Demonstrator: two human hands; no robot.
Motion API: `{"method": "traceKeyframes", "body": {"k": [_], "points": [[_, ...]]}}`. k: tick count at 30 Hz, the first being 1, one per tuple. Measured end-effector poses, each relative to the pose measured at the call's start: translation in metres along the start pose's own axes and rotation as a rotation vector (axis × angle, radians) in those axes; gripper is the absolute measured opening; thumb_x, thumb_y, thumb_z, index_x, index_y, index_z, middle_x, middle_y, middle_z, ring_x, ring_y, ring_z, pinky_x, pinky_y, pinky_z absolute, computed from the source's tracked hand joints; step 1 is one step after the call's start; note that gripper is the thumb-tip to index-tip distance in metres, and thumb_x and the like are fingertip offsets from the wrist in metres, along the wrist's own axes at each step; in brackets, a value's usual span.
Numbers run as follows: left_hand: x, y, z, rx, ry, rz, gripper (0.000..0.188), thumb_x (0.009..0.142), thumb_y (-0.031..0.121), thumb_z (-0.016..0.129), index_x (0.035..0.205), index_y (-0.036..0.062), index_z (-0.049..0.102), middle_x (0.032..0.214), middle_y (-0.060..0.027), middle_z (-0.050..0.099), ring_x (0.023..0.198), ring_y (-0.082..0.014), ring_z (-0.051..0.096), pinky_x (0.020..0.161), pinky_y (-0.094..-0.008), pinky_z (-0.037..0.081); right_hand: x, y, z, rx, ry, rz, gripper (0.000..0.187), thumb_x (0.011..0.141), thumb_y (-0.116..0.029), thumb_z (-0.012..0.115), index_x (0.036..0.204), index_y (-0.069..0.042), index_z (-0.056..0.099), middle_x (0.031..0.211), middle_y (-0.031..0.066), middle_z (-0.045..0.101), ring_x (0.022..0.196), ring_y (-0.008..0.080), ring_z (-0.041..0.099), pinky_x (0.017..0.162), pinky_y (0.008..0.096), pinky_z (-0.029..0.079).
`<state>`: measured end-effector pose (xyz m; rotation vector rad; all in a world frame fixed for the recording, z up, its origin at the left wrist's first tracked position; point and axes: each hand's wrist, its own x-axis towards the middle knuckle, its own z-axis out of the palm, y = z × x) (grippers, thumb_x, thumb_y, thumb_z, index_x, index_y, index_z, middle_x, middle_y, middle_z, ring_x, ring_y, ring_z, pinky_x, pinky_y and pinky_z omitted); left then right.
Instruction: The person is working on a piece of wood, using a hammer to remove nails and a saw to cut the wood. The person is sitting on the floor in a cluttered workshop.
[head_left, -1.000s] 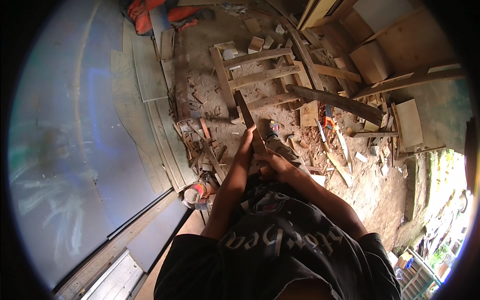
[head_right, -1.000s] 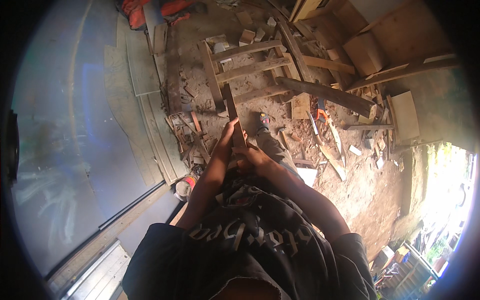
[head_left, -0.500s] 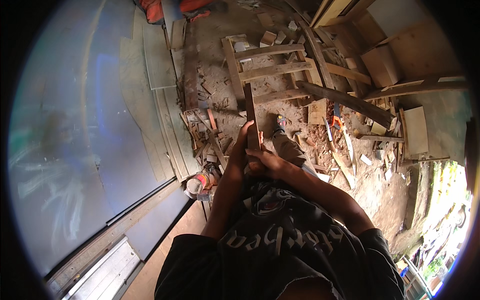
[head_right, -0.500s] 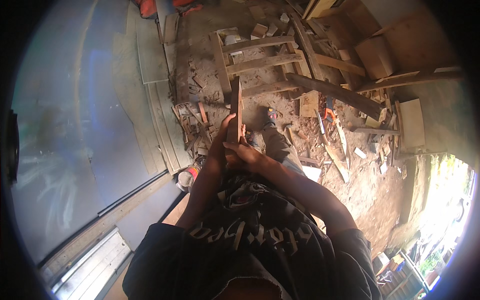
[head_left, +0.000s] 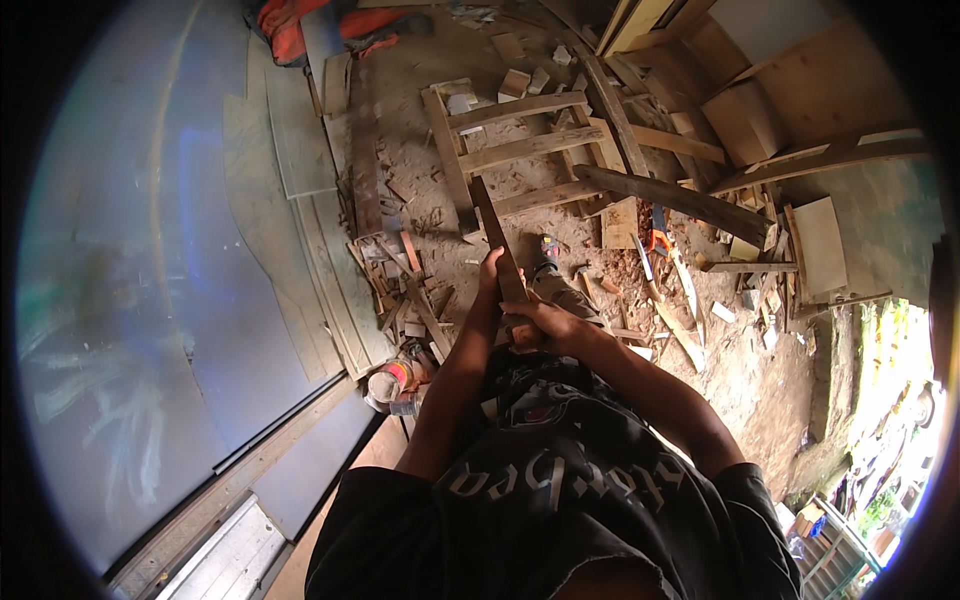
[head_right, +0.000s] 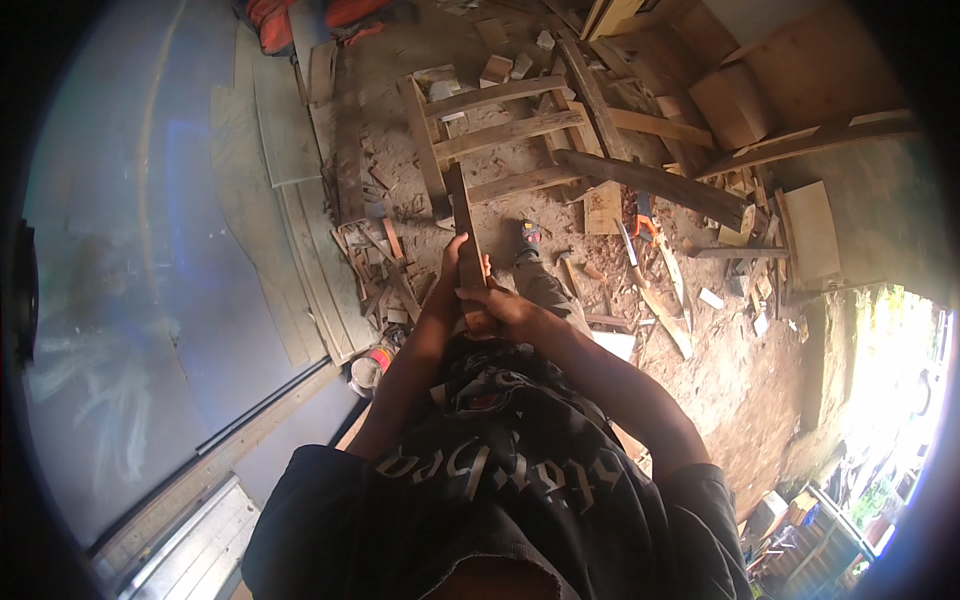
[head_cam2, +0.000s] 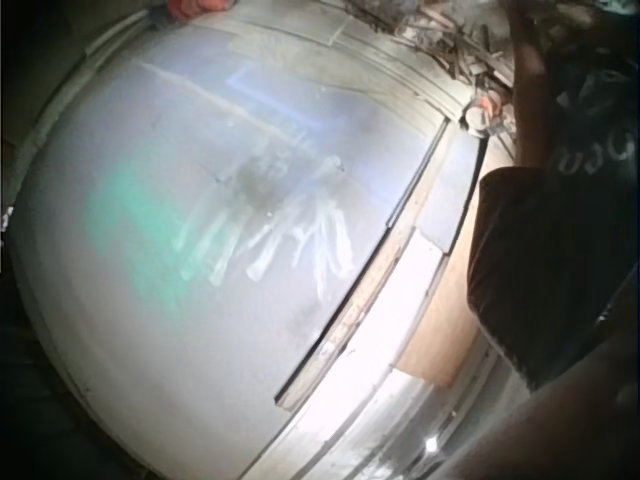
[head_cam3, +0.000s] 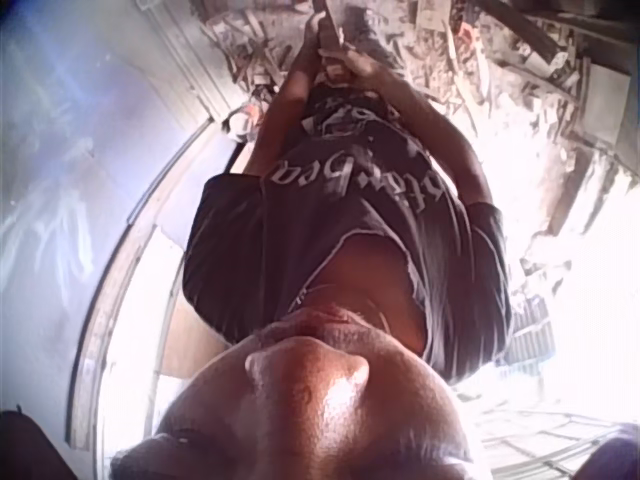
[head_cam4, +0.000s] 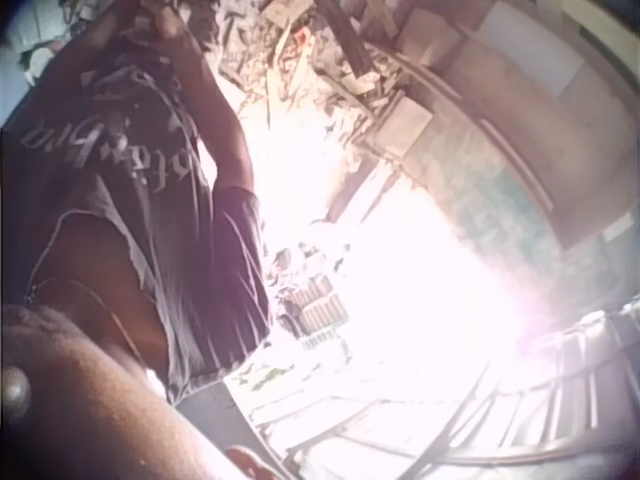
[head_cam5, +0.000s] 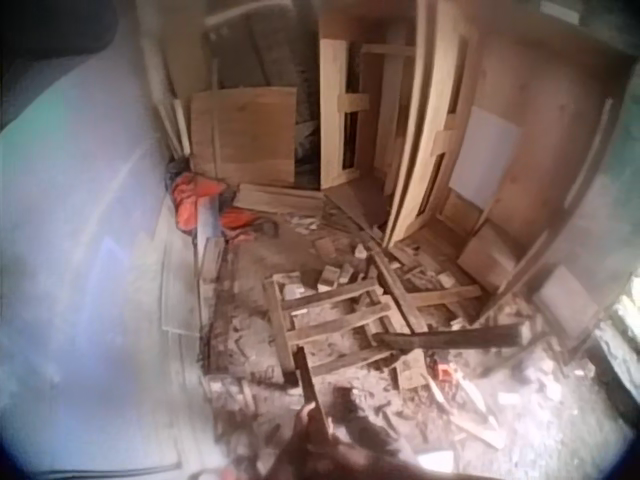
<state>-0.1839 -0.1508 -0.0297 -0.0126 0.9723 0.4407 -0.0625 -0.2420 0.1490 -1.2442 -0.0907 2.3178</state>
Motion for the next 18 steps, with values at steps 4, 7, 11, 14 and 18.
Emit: {"method": "traceKeyframes", "body": {"k": [4, 7, 11, 14, 18], "points": [[-0.006, 0.001, -0.001, -0.042, -0.018, -0.049, 0.06, 0.082, 0.057, 0.058, 0.083, -0.0025, 0.054, 0.067, -0.0163, 0.058, 0.054, -0.0311, 0.059, 0.054, -0.0418, 0.053, 0.003, 0.004, 0.0, 0.07, 0.025, 0.05, 0.032, 0.091, -0.03, 0.07, 0.112, -0.012, 0.053, 0.074, -0.0015, 0.054, 0.059, 0.0127, 0.053, 0.065, 0.0313, 0.055], [-0.01, 0.005, 0.001, 0.005, -0.025, -0.027, 0.057, 0.083, 0.055, 0.059, 0.083, -0.0016, 0.053, 0.066, -0.016, 0.058, 0.054, -0.0313, 0.059, 0.055, -0.0416, 0.053, 0.002, 0.004, 0.003, 0.062, 0.084, 0.019, 0.033, 0.09, -0.031, 0.071, 0.11, -0.011, 0.054, 0.077, -0.0006, 0.057, 0.062, 0.0143, 0.057, 0.065, 0.032, 0.055], [-0.013, 0.011, 0.013, 0.035, 0.053, 0.002, 0.053, 0.083, 0.054, 0.06, 0.081, 0.0007, 0.053, 0.065, -0.0145, 0.057, 0.053, -0.0298, 0.058, 0.054, -0.04, 0.053, -0.005, -0.006, 0.004, 0.08, 0.002, 0.034, 0.047, 0.088, -0.033, 0.072, 0.122, -0.009, 0.052, 0.1, 0.0056, 0.057, 0.086, 0.0188, 0.06, 0.077, 0.0361, 0.056], [-0.024, 0.012, 0.027, 0.072, 0.106, 0.05, 0.046, 0.085, 0.052, 0.059, 0.083, 0.0056, 0.055, 0.069, -0.0117, 0.059, 0.056, -0.0253, 0.059, 0.054, -0.0372, 0.052, -0.009, -0.014, 0.004, -0.179, -0.058, -0.251, 0.048, 0.088, -0.033, 0.071, 0.125, -0.01, 0.053, 0.107, 0.008, 0.058, 0.093, 0.0207, 0.061, 0.08, 0.0375, 0.056], [-0.048, 0.008, 0.041, 0.029, 0.094, 0.21, 0.04, 0.086, 0.048, 0.059, 0.089, 0.008, 0.057, 0.075, -0.0085, 0.059, 0.063, -0.0221, 0.058, 0.062, -0.0384, 0.051, -0.006, -0.021, 0.006, 0.022, 0.017, -0.034, 0.045, 0.089, -0.031, 0.071, 0.127, -0.015, 0.051, 0.105, 0.0067, 0.059, 0.094, 0.0203, 0.062, 0.079, 0.0386, 0.056]]}}
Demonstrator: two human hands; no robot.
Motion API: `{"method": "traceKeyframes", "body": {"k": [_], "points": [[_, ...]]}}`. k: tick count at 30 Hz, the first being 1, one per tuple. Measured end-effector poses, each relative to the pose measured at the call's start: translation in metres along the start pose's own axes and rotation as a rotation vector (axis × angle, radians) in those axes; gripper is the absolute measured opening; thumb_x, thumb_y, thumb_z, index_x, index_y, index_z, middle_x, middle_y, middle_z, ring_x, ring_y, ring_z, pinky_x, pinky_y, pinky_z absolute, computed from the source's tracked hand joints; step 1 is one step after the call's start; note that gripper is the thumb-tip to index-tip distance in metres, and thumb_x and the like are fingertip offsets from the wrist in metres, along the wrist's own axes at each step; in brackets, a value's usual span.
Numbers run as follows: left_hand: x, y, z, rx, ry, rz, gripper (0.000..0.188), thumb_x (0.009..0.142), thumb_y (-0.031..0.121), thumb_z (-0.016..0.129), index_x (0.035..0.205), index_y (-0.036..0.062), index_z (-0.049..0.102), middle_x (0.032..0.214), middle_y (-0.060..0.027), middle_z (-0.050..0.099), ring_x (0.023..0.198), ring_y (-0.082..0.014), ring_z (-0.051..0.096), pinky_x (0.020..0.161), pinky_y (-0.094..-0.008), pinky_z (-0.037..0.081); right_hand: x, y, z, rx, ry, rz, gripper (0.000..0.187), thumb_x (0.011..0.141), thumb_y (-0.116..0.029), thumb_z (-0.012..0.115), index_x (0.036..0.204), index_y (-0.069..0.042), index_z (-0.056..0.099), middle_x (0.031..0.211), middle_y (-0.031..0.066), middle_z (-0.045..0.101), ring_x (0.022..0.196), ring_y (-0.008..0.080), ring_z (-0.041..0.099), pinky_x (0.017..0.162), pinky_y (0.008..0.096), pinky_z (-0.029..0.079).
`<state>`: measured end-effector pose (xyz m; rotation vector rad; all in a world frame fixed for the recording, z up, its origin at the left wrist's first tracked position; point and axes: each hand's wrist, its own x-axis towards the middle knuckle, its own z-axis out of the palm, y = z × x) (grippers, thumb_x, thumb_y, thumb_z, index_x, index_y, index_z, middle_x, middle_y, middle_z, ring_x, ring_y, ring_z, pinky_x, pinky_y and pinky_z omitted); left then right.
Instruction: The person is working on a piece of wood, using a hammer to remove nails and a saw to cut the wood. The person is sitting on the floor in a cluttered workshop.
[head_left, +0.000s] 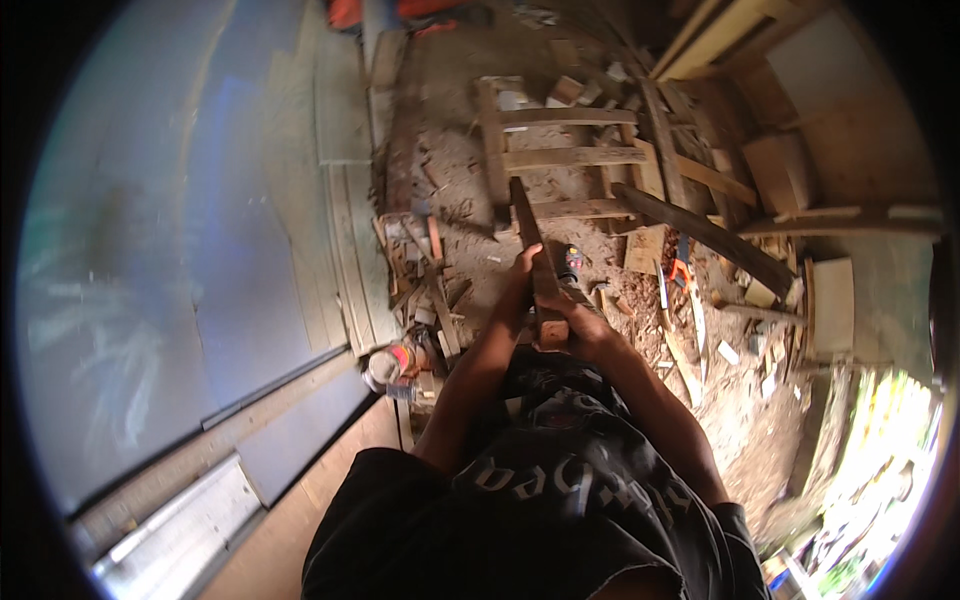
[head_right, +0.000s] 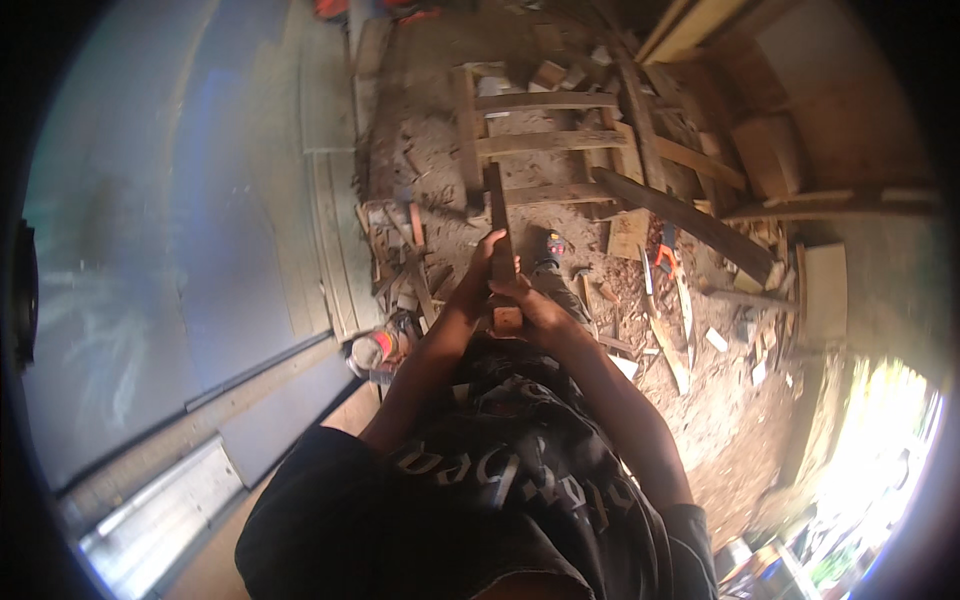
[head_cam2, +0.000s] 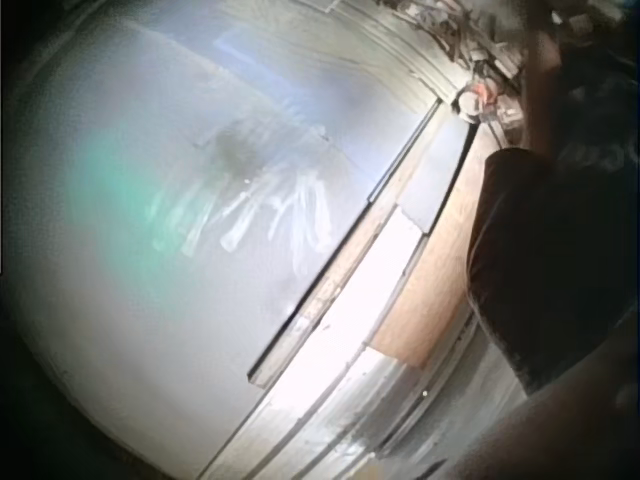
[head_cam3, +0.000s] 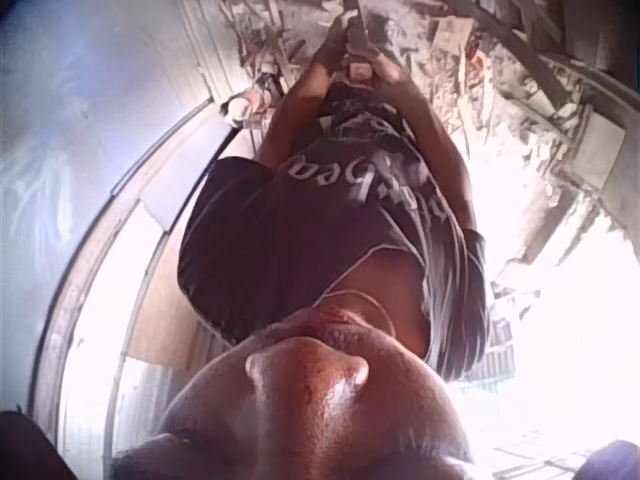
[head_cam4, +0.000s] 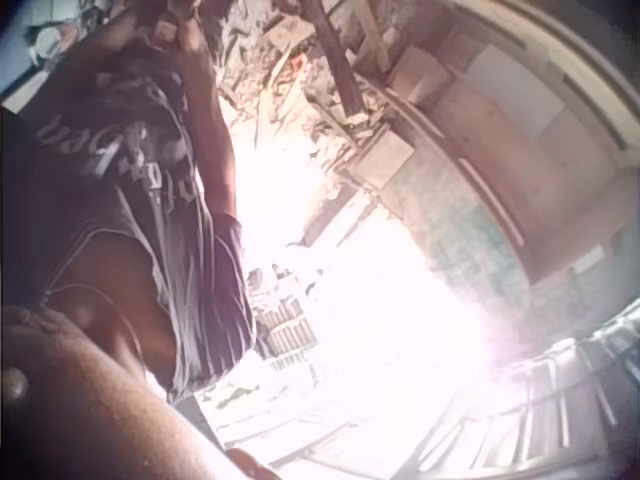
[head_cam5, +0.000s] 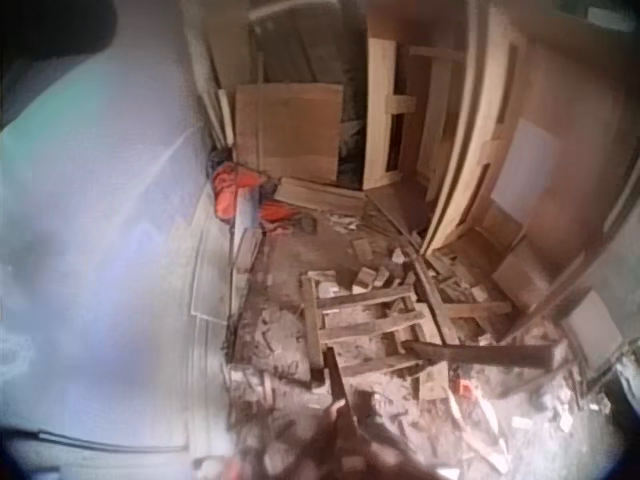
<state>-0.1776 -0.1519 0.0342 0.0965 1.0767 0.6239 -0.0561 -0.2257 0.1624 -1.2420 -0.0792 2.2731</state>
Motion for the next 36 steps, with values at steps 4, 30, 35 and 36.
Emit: {"method": "traceKeyframes", "body": {"k": [4, 30, 35, 36], "points": [[-0.003, 0.002, -0.008, -0.011, -0.038, 0.031, 0.054, 0.085, 0.055, 0.062, 0.097, 0.0025, 0.058, 0.074, -0.014, 0.062, 0.059, -0.0249, 0.062, 0.059, -0.0363, 0.055, 0.002, 0.002, 0.005, -0.214, -0.073, -0.131, 0.052, 0.086, -0.028, 0.074, 0.129, -0.014, 0.049, 0.106, 0.0082, 0.06, 0.097, 0.0231, 0.064, 0.082, 0.0407, 0.056], [0.045, -0.026, -0.059, 0.026, -0.09, -0.127, 0.068, 0.083, 0.061, 0.058, 0.093, -0.0067, 0.054, 0.07, -0.0182, 0.06, 0.058, -0.0323, 0.06, 0.057, -0.0425, 0.053, 0.004, 0.037, 0.006, -0.055, -0.045, 0.0, 0.05, 0.088, -0.025, 0.073, 0.131, -0.017, 0.049, 0.116, 0.0057, 0.053, 0.1, 0.0189, 0.059, 0.077, 0.0388, 0.058], [0.047, -0.022, -0.067, -0.014, -0.138, -0.226, 0.072, 0.084, 0.063, 0.057, 0.1, -0.0069, 0.053, 0.073, -0.0191, 0.061, 0.059, -0.0332, 0.061, 0.06, -0.0427, 0.055, 0.008, 0.038, 0.009, 0.011, -0.004, 0.068, 0.046, 0.09, -0.022, 0.071, 0.13, -0.015, 0.05, 0.112, 0.0061, 0.055, 0.094, 0.0181, 0.06, 0.077, 0.0359, 0.058], [0.046, -0.021, -0.068, -0.01, -0.138, -0.26, 0.073, 0.084, 0.064, 0.057, 0.102, -0.0068, 0.052, 0.073, -0.0194, 0.061, 0.06, -0.0335, 0.062, 0.061, -0.0429, 0.055, 0.009, 0.038, 0.009, 0.004, 0.009, 0.066, 0.044, 0.09, -0.021, 0.07, 0.13, -0.014, 0.051, 0.112, 0.0061, 0.056, 0.093, 0.0179, 0.061, 0.077, 0.0356, 0.058]]}}
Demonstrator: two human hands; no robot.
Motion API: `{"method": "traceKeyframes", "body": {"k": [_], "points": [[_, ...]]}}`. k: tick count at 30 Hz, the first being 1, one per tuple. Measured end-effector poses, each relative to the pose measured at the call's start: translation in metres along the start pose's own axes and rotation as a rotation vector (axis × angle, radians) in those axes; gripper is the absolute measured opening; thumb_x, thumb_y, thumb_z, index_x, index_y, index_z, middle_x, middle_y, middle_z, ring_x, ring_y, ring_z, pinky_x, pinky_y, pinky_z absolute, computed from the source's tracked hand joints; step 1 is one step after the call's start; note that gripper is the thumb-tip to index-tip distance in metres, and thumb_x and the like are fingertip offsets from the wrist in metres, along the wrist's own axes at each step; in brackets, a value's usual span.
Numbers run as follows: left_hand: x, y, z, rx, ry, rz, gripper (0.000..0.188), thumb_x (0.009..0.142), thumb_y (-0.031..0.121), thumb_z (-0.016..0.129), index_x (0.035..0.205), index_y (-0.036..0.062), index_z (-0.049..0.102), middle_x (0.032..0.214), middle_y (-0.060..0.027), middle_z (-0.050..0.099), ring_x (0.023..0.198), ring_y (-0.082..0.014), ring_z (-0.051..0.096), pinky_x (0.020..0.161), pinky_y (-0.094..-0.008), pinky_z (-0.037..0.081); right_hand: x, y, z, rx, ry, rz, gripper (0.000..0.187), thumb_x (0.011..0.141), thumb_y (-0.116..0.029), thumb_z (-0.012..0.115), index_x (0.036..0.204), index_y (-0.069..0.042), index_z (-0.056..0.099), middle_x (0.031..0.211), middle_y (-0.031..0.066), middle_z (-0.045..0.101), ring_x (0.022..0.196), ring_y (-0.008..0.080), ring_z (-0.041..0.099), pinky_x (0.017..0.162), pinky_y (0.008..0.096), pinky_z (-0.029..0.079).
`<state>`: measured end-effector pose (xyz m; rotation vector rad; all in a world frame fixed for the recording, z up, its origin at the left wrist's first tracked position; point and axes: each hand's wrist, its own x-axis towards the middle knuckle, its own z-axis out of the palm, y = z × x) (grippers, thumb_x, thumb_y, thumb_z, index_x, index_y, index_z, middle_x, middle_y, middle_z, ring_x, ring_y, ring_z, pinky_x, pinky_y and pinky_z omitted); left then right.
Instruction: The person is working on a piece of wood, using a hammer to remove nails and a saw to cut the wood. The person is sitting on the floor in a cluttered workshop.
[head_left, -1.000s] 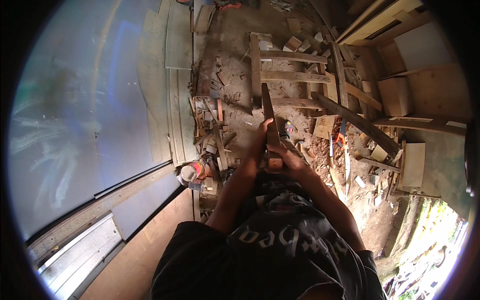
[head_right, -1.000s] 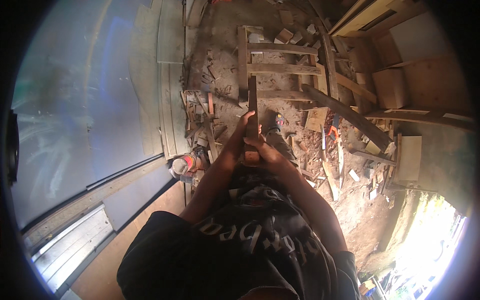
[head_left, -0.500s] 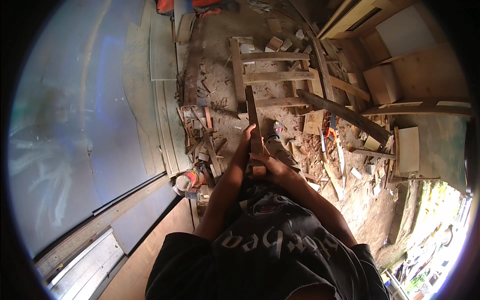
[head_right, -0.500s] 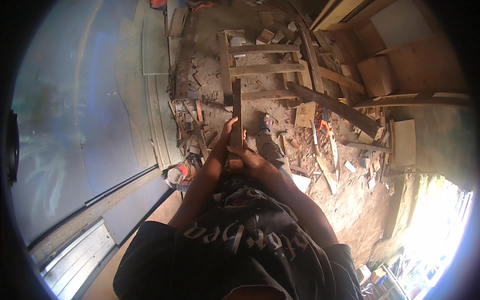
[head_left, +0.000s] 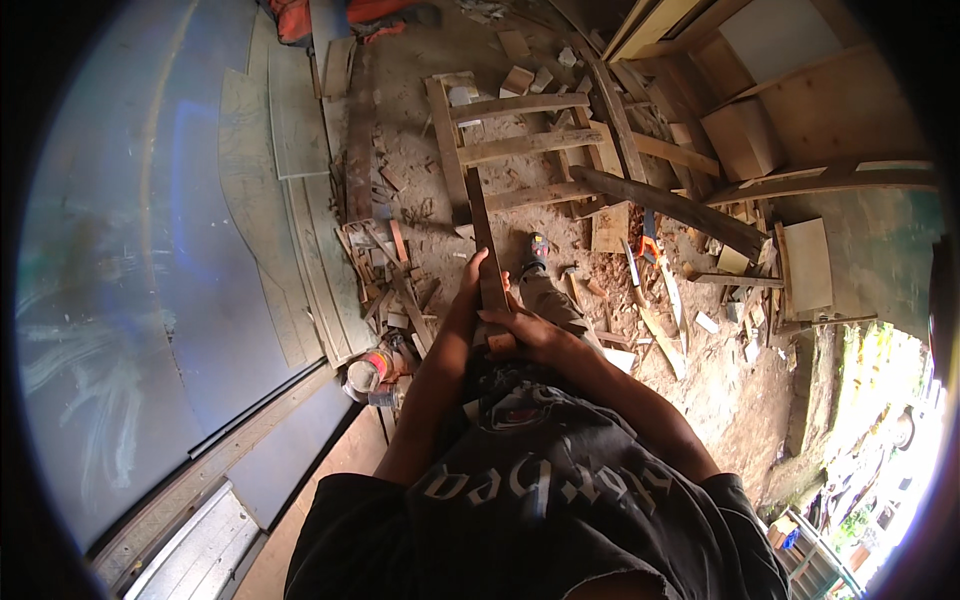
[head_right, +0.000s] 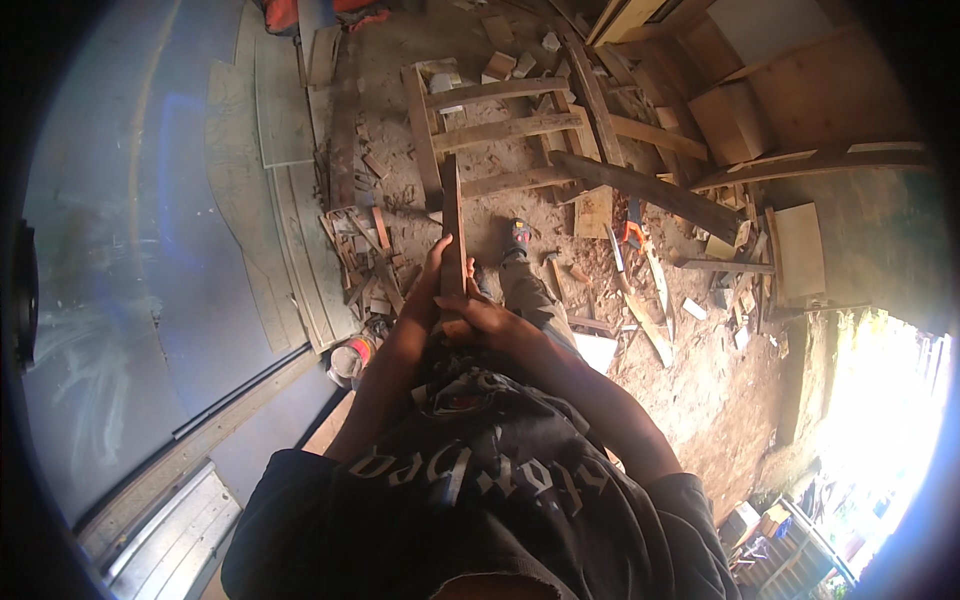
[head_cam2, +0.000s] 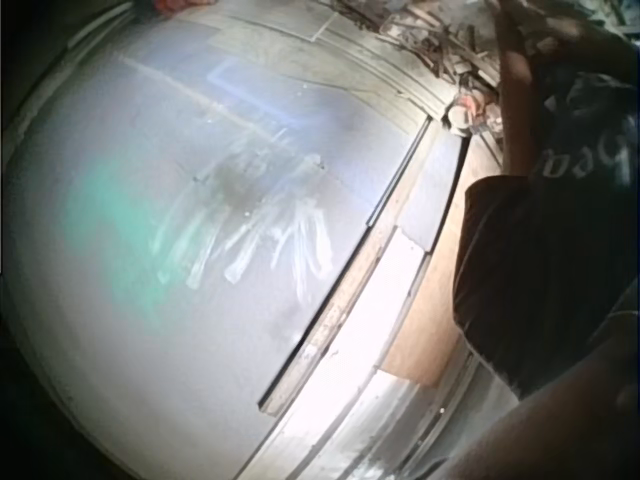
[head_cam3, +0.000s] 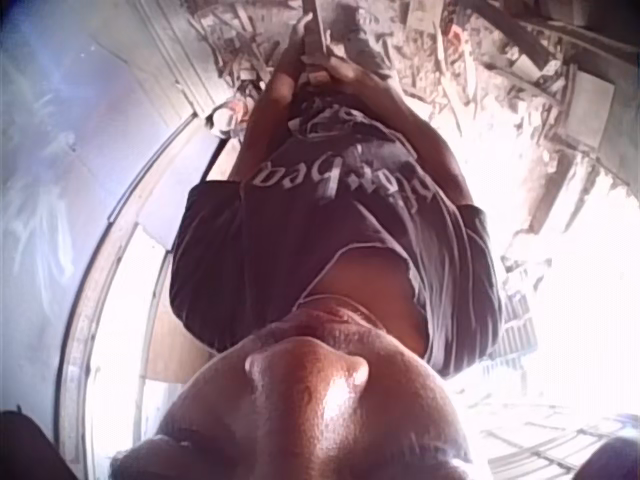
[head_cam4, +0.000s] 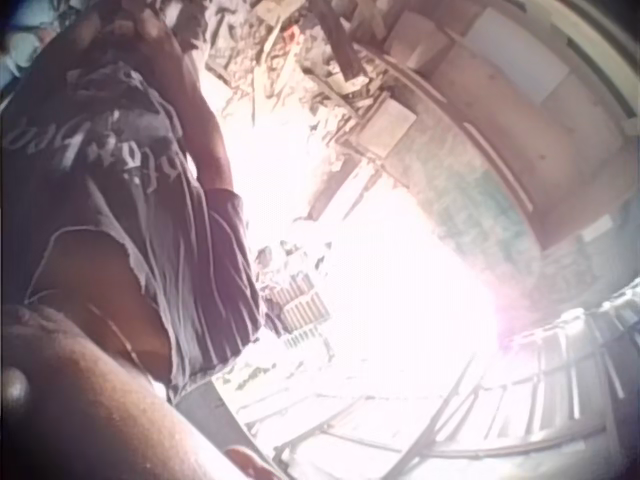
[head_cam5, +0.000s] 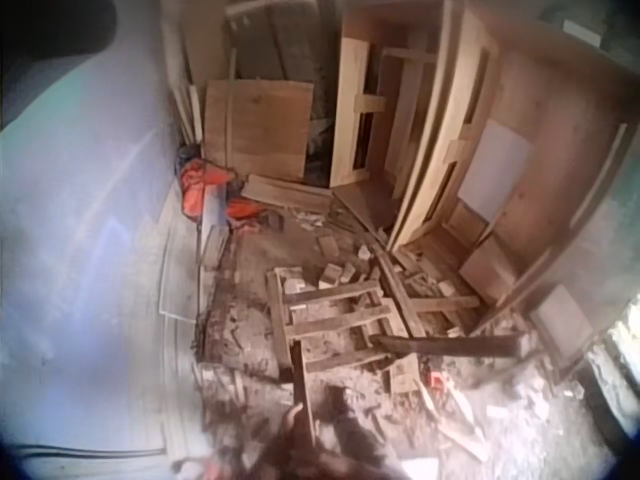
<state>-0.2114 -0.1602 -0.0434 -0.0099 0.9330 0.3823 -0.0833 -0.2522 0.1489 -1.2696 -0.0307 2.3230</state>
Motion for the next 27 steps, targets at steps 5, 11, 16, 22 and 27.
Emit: {"method": "traceKeyframes", "body": {"k": [5, 11, 16, 22, 27], "points": [[-0.019, -0.016, -0.008, 0.017, -0.029, 0.145, 0.085, 0.086, 0.071, 0.052, 0.123, -0.0057, 0.05, 0.097, -0.0189, 0.065, 0.083, -0.0317, 0.065, 0.071, -0.0409, 0.056, -0.001, -0.004, -0.004, 0.001, -0.157, -0.028, 0.047, 0.091, -0.026, 0.07, 0.131, -0.017, 0.048, 0.106, 0.0062, 0.058, 0.086, 0.0193, 0.062, 0.076, 0.0377, 0.057], [-0.043, -0.013, -0.034, 0.192, 0.294, 0.183, 0.078, 0.09, 0.064, 0.054, 0.138, 0.0023, 0.044, 0.123, -0.0128, 0.06, 0.104, -0.026, 0.062, 0.088, -0.041, 0.05, -0.019, -0.021, 0.001, -0.021, -0.001, 0.004, 0.038, 0.094, -0.028, 0.064, 0.127, -0.013, 0.054, 0.099, 0.007, 0.067, 0.083, 0.0165, 0.065, 0.075, 0.0311, 0.054], [-0.051, 0.002, -0.041, 0.17, 0.333, 0.204, 0.074, 0.093, 0.059, 0.053, 0.139, 0.0021, 0.043, 0.125, -0.0121, 0.059, 0.108, -0.0252, 0.06, 0.09, -0.043, 0.048, -0.013, -0.023, 0.003, 0.026, -0.079, 0.044, 0.042, 0.091, -0.028, 0.068, 0.125, -0.019, 0.046, 0.089, 0.0068, 0.063, 0.07, 0.0173, 0.063, 0.072, 0.0384, 0.057], [-0.028, 0.016, -0.018, 0.192, 0.353, 0.175, 0.067, 0.097, 0.055, 0.049, 0.138, 0.0016, 0.043, 0.122, -0.0114, 0.058, 0.111, -0.0232, 0.056, 0.09, -0.0442, 0.048, -0.001, -0.008, -0.012, -0.068, -0.052, 0.001, 0.038, 0.097, -0.026, 0.06, 0.132, -0.014, 0.052, 0.097, 0.0086, 0.067, 0.09, 0.0179, 0.065, 0.074, 0.0349, 0.056], [-0.032, 0.043, 0.03, 0.291, 0.436, -0.057, 0.083, 0.088, 0.067, 0.056, 0.136, 0.0005, 0.042, 0.119, -0.0159, 0.059, 0.109, -0.0267, 0.059, 0.088, -0.0483, 0.051, -0.001, -0.001, -0.013, -0.015, -0.038, -0.029, 0.055, 0.094, -0.028, 0.064, 0.14, -0.012, 0.039, 0.104, 0.0108, 0.059, 0.09, 0.0188, 0.063, 0.074, 0.0362, 0.056]]}}
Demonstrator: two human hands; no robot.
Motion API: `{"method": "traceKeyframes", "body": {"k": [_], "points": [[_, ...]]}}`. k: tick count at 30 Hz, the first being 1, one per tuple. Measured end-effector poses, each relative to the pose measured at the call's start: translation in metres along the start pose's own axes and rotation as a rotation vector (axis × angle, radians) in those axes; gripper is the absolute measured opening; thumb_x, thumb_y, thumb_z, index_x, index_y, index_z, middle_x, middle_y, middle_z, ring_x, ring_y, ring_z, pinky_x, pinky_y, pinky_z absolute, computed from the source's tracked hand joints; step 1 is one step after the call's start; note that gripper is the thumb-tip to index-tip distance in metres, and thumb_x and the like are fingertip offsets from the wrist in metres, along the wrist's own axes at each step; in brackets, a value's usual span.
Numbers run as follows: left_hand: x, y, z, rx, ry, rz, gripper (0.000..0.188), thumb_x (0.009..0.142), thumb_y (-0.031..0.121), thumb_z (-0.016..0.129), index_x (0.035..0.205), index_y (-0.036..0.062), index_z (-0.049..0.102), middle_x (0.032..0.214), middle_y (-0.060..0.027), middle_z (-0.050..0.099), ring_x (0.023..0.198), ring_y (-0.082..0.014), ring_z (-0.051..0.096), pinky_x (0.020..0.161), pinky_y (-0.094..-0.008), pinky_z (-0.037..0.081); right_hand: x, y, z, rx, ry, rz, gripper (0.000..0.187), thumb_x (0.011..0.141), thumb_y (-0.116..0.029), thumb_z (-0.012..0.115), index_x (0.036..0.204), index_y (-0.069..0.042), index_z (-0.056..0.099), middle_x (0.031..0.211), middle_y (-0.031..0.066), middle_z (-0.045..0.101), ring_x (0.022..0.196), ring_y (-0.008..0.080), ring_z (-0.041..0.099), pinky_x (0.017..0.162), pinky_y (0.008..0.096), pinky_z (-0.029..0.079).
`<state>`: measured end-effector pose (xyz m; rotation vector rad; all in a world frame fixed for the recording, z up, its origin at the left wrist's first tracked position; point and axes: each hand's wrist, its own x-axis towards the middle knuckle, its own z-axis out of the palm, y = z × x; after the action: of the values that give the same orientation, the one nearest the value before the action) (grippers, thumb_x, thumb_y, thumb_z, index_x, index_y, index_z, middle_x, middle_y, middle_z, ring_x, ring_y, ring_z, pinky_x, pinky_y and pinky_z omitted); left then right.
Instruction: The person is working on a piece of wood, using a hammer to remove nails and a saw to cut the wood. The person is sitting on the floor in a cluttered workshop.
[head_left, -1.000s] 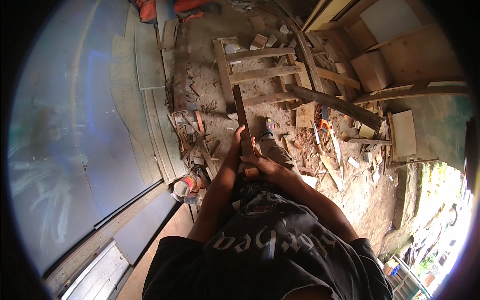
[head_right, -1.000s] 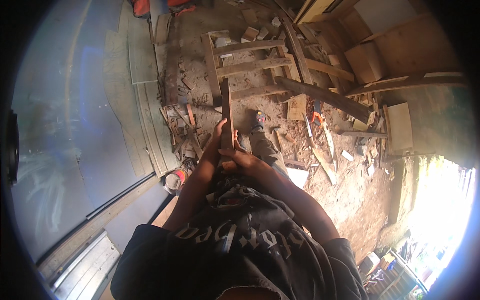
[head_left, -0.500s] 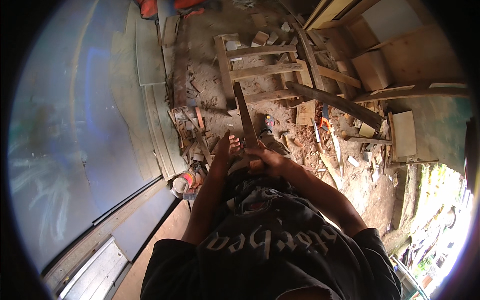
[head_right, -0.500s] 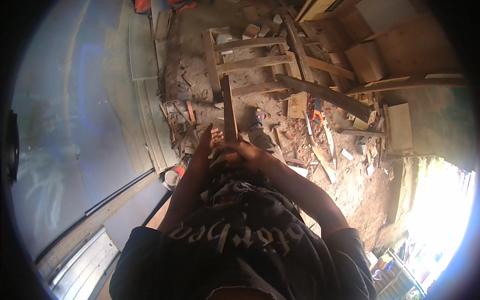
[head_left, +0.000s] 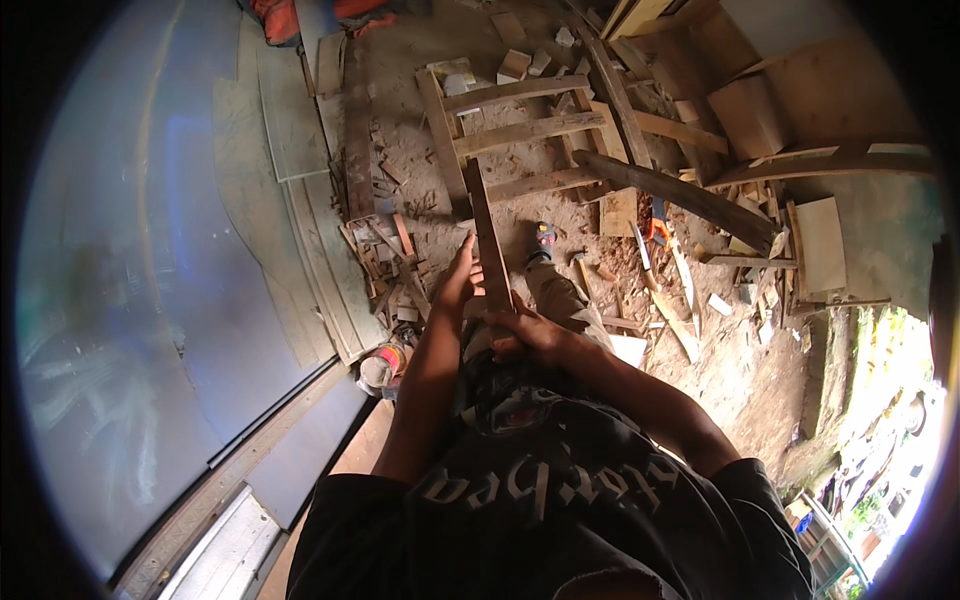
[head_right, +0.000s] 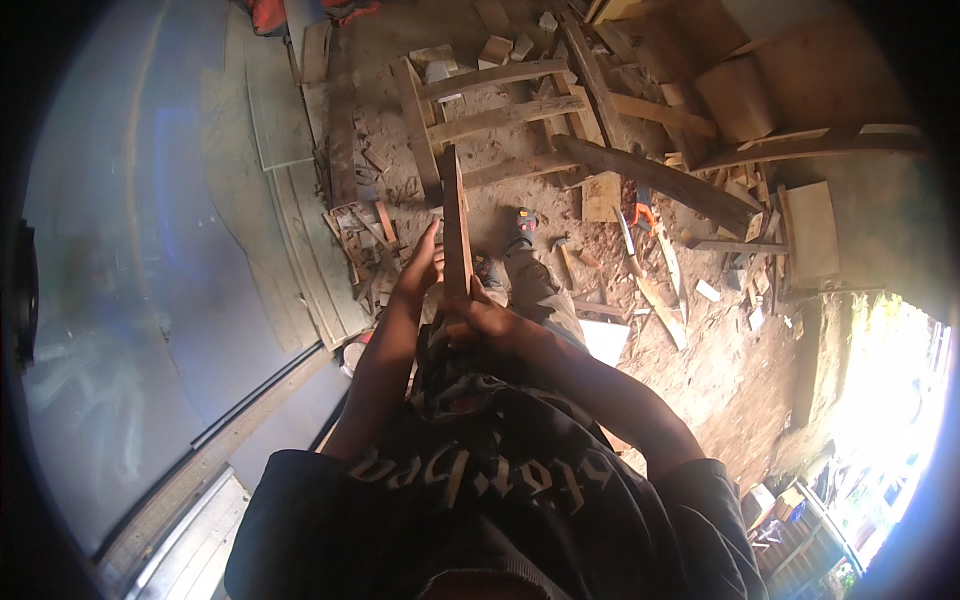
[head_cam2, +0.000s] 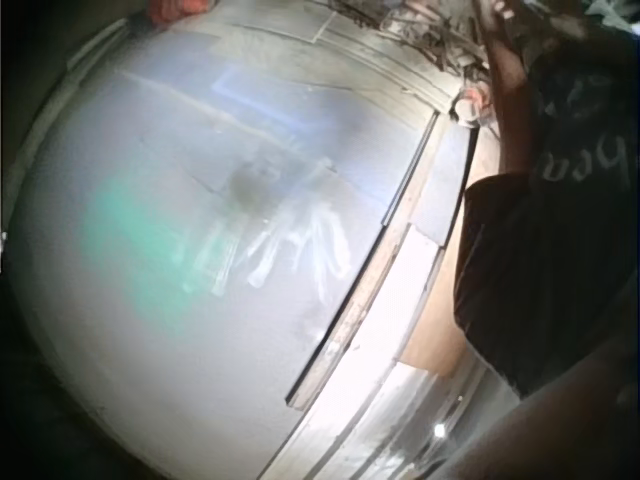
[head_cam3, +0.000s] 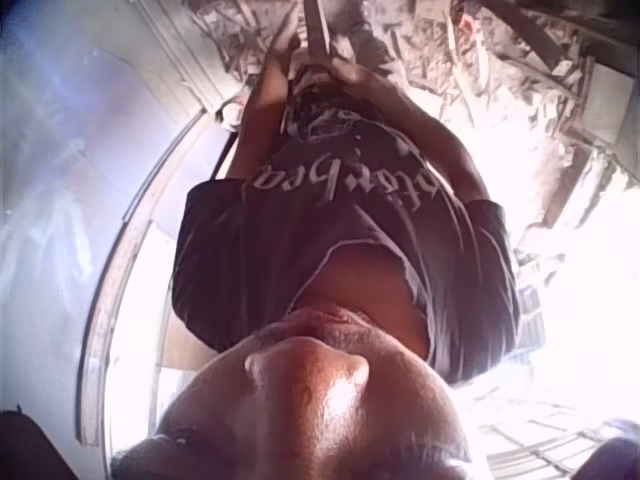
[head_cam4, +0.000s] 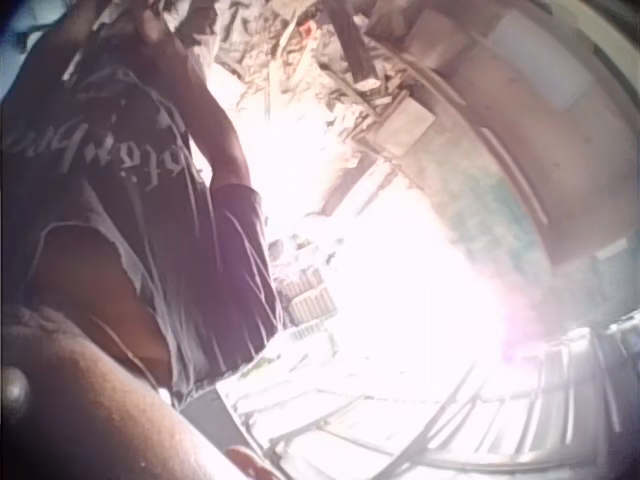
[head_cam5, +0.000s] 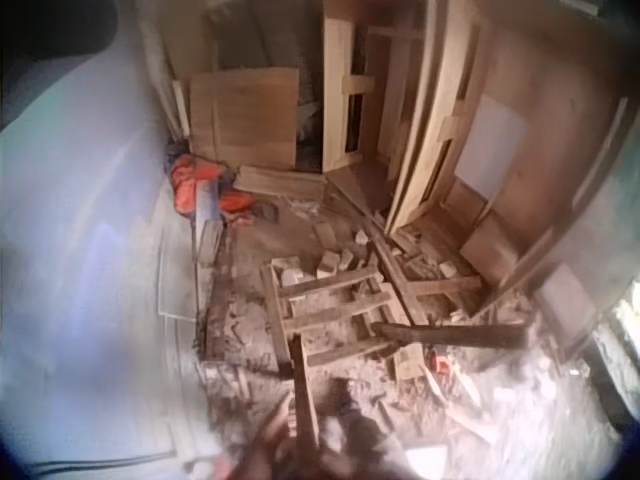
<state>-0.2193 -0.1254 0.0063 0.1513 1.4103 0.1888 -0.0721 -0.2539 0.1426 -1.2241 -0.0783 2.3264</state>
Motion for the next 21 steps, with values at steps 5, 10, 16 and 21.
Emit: {"method": "traceKeyframes", "body": {"k": [5, 10, 16, 21], "points": [[-0.063, -0.012, 0.023, -0.016, -0.238, 0.19, 0.087, 0.084, 0.072, 0.058, 0.132, -0.0013, 0.048, 0.113, -0.0141, 0.061, 0.1, -0.0255, 0.064, 0.09, -0.0386, 0.053, 0.005, 0.011, 0.002, -0.058, -0.068, -0.154, 0.08, 0.091, -0.034, 0.068, 0.15, -0.012, 0.018, 0.117, 0.0131, 0.053, 0.105, 0.0217, 0.058, 0.087, 0.0365, 0.051], [-0.029, -0.009, 0.014, -0.11, -0.208, 0.089, 0.075, 0.086, 0.066, 0.06, 0.115, -0.0039, 0.055, 0.095, -0.013, 0.062, 0.087, -0.0257, 0.065, 0.086, -0.0358, 0.055, 0.043, 0.014, -0.043, -0.209, -0.074, -0.144, 0.078, 0.095, -0.048, 0.061, 0.151, -0.012, 0.02, 0.132, 0.0123, 0.056, 0.124, 0.0206, 0.052, 0.114, 0.0399, 0.029], [0.029, -0.02, -0.017, -0.026, -0.144, -0.058, 0.061, 0.091, 0.059, 0.057, 0.111, 0.0016, 0.058, 0.09, -0.0173, 0.068, 0.072, -0.0358, 0.067, 0.068, -0.0501, 0.057, 0.129, 0.001, -0.136, 0.151, 0.226, -0.256, 0.034, 0.1, -0.036, 0.055, 0.125, -0.012, 0.057, 0.104, 0.0013, 0.063, 0.081, 0.012, 0.061, 0.067, 0.0302, 0.051], [0.022, -0.039, -0.017, -0.161, -0.079, -0.151, 0.059, 0.097, 0.057, 0.047, 0.116, 0.0021, 0.058, 0.095, -0.0173, 0.066, 0.075, -0.0339, 0.067, 0.065, -0.0491, 0.057, 0.214, -0.021, -0.193, 0.125, 0.361, -0.093, 0.033, 0.097, -0.038, 0.061, 0.114, -0.01, 0.058, 0.091, 0.0027, 0.062, 0.073, 0.0148, 0.062, 0.063, 0.0309, 0.052]]}}
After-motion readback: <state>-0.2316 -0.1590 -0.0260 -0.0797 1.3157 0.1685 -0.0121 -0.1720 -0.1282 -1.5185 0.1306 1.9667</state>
